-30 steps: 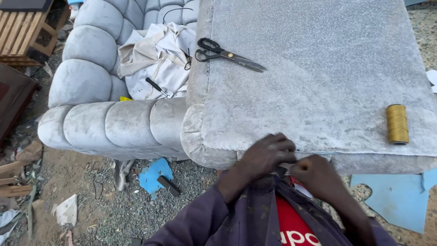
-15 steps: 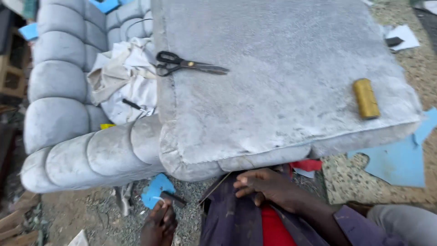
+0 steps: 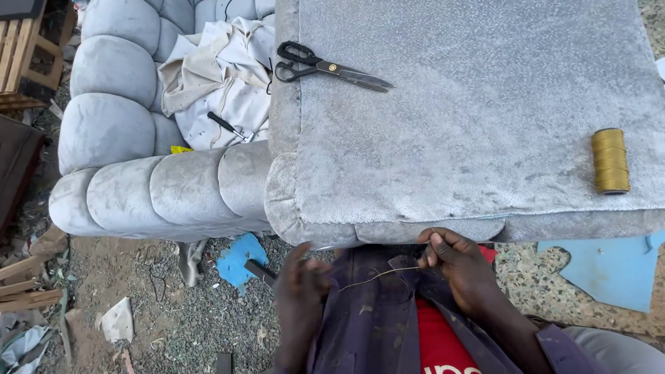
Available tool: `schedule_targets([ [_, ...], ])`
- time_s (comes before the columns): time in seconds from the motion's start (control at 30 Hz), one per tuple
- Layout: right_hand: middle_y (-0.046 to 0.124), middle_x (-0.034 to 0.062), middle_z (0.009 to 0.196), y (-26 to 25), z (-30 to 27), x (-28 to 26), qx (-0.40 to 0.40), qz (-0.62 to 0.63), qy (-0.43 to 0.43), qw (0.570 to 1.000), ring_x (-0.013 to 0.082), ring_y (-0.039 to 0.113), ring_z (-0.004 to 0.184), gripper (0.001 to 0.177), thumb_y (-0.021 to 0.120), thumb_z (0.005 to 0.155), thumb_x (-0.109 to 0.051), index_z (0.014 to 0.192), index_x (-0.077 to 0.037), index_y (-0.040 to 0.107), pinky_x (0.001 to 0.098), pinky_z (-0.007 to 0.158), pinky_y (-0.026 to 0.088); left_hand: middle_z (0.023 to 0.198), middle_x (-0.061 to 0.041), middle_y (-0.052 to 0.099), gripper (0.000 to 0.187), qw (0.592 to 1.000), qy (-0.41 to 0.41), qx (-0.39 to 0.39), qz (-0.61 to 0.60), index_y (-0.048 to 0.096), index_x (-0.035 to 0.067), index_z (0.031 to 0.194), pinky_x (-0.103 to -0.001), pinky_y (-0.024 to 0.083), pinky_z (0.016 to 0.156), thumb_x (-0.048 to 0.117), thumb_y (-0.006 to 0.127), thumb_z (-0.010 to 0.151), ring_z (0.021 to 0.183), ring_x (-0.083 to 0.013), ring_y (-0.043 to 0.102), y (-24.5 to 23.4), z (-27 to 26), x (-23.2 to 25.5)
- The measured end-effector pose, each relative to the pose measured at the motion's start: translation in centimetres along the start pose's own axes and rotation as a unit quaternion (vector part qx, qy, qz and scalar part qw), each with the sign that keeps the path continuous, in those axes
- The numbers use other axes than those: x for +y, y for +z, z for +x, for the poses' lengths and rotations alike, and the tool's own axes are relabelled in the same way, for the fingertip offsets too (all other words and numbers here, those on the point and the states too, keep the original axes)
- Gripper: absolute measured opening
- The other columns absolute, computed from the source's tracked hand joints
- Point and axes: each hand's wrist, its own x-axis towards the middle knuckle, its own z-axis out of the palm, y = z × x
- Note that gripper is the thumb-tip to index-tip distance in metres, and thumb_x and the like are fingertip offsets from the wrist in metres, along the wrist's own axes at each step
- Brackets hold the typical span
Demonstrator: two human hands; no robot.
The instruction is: Hand sewing fabric onto a sofa frame during a reupholstery task.
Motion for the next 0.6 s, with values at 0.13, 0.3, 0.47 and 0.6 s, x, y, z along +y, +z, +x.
schedule_targets([
  [0.13, 0.073, 0.0122, 0.077, 1.3, -1.2, -1.6, -0.016, -0.072, -0.062, 0.995, 0.0323, 0.083, 0.083, 0.033, 0.070, 0.130, -0.022, 0.128, 0.000, 0.095, 0.0520, 0.093, 0.073, 0.098, -0.002, 0.101, 0.009, 0.976, 0.200, -0.091, 0.007, 0.078, 0.015, 0.121, -0.034, 0.068, 0.058, 0.024, 0.077, 0.123, 0.060, -0.0132, 0.085, 6.4, 1.2, 4.9],
  [0.3, 0.075, 0.0045, 0.073, 3.2, -3.4, -4.4, -0.001, -0.227, -0.143, 0.963, 0.0213, 0.081, 0.077, 0.041, 0.068, 0.128, -0.030, 0.112, -0.007, 0.098, 0.0414, 0.085, 0.067, 0.078, -0.004, 0.081, 0.012, 0.920, 0.308, -0.048, 0.237, 0.079, 0.023, 0.125, -0.057, 0.050, 0.062, 0.033, 0.072, 0.123, 0.070, -0.0327, 0.081, 9.3, 4.4, 5.2],
  [0.47, 0.080, -0.0012, 0.072, 3.0, -2.3, -4.5, -0.016, -0.319, -0.160, 0.934, 0.0138, 0.079, 0.075, 0.035, 0.072, 0.123, -0.023, 0.108, -0.013, 0.102, 0.0361, 0.081, 0.064, 0.075, -0.006, 0.077, 0.006, 0.909, 0.333, -0.054, 0.244, 0.077, 0.021, 0.124, -0.057, 0.048, 0.057, 0.025, 0.075, 0.120, 0.064, -0.0346, 0.077, 9.6, 4.4, 5.1],
  [0.6, 0.085, -0.0046, 0.077, 2.3, -1.6, -3.7, -0.098, -0.443, -0.229, 0.862, 0.0119, 0.081, 0.071, 0.034, 0.076, 0.114, -0.008, 0.116, -0.026, 0.105, 0.0352, 0.068, 0.058, 0.071, -0.006, 0.067, 0.005, 0.900, 0.381, -0.052, 0.205, 0.074, 0.018, 0.119, -0.053, 0.043, 0.056, 0.014, 0.077, 0.117, 0.060, -0.0295, 0.068, 9.3, 4.6, 4.4],
])
